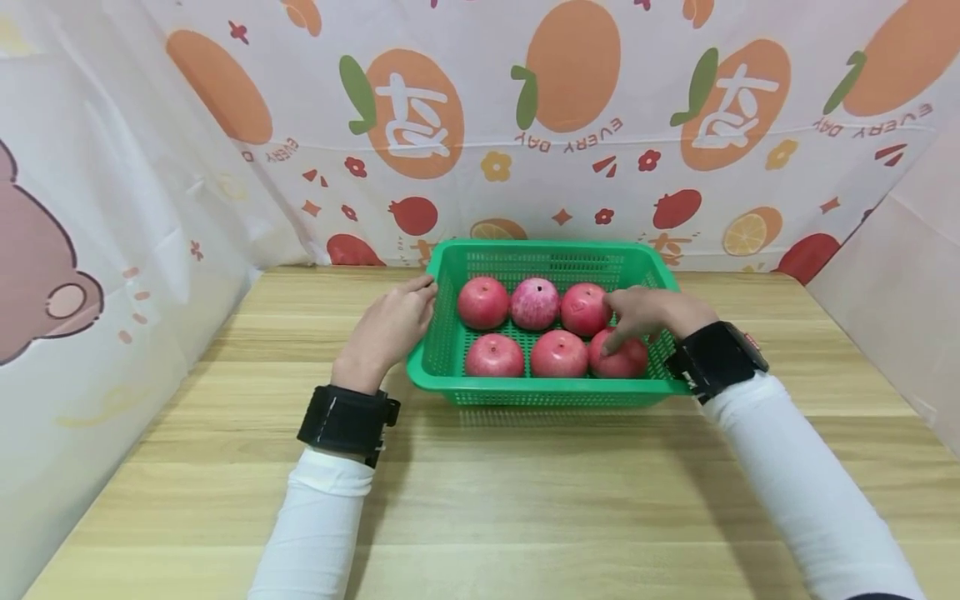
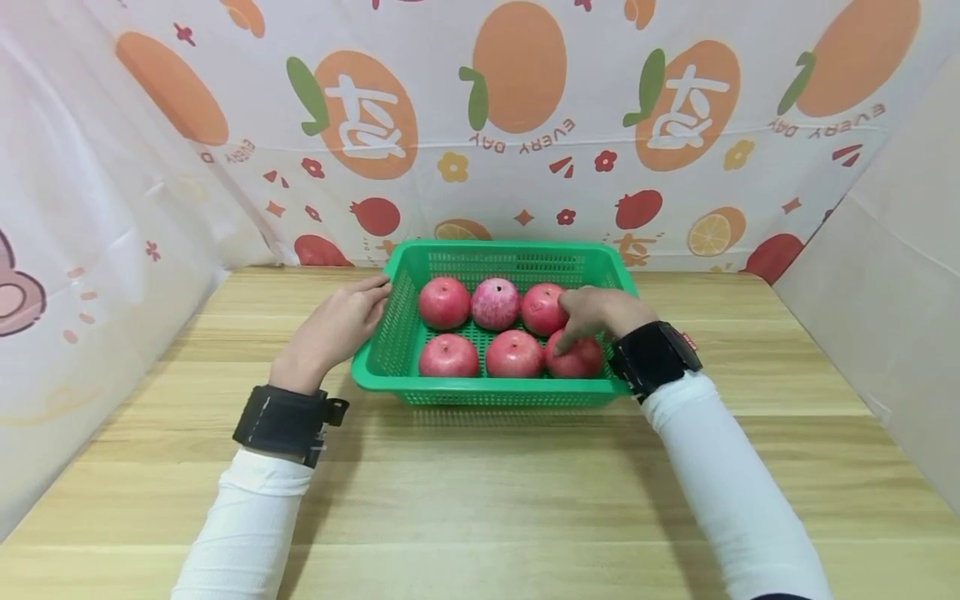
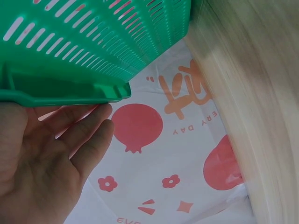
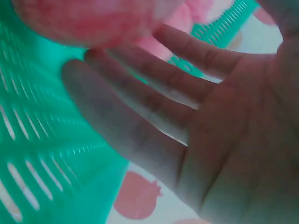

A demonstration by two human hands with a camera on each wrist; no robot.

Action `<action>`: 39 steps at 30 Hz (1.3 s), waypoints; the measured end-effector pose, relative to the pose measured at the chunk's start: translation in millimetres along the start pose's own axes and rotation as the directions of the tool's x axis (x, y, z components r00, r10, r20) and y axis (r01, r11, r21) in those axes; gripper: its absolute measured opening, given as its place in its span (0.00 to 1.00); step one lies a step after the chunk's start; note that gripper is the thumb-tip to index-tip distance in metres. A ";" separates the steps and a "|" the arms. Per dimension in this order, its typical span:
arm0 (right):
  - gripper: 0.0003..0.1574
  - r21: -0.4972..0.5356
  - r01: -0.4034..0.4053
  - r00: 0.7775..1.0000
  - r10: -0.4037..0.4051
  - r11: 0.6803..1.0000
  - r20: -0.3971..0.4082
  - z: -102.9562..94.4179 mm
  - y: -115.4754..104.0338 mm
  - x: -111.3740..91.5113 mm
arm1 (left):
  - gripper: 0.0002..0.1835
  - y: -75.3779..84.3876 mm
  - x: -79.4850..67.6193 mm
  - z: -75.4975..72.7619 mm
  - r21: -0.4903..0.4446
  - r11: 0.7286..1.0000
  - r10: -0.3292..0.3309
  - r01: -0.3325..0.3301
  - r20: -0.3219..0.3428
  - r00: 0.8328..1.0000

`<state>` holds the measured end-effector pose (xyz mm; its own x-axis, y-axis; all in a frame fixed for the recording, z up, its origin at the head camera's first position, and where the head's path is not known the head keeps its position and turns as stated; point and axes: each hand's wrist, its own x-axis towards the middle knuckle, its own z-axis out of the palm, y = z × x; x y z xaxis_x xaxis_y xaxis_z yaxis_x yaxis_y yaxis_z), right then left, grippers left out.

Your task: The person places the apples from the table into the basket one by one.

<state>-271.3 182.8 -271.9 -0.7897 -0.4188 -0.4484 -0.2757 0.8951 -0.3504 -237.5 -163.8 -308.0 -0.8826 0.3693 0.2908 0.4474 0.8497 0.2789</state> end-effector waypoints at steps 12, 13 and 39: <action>0.21 -0.064 0.172 0.920 -0.183 0.983 -0.347 -24.4 23.5 -34.1 | 0.19 0.4 4.1 0.4 0.003 1.000 0.005 -0.005 -0.001 1.000; 0.21 -0.067 0.174 0.912 -0.186 0.983 -0.366 -25.4 26.3 -35.8 | 0.19 0.1 4.0 0.3 0.003 1.000 0.004 -0.004 0.000 1.000; 0.17 0.078 0.120 0.837 -0.059 0.990 -0.544 -3.5 82.8 -50.6 | 0.19 -0.6 0.2 0.1 0.006 1.000 0.004 -0.004 -0.005 1.000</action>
<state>-256.1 278.6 -275.4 -0.9429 -0.3198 0.0929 -0.3252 0.8236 -0.4647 -238.0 -164.2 -308.2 -0.8799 0.3712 0.2966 0.4504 0.8505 0.2717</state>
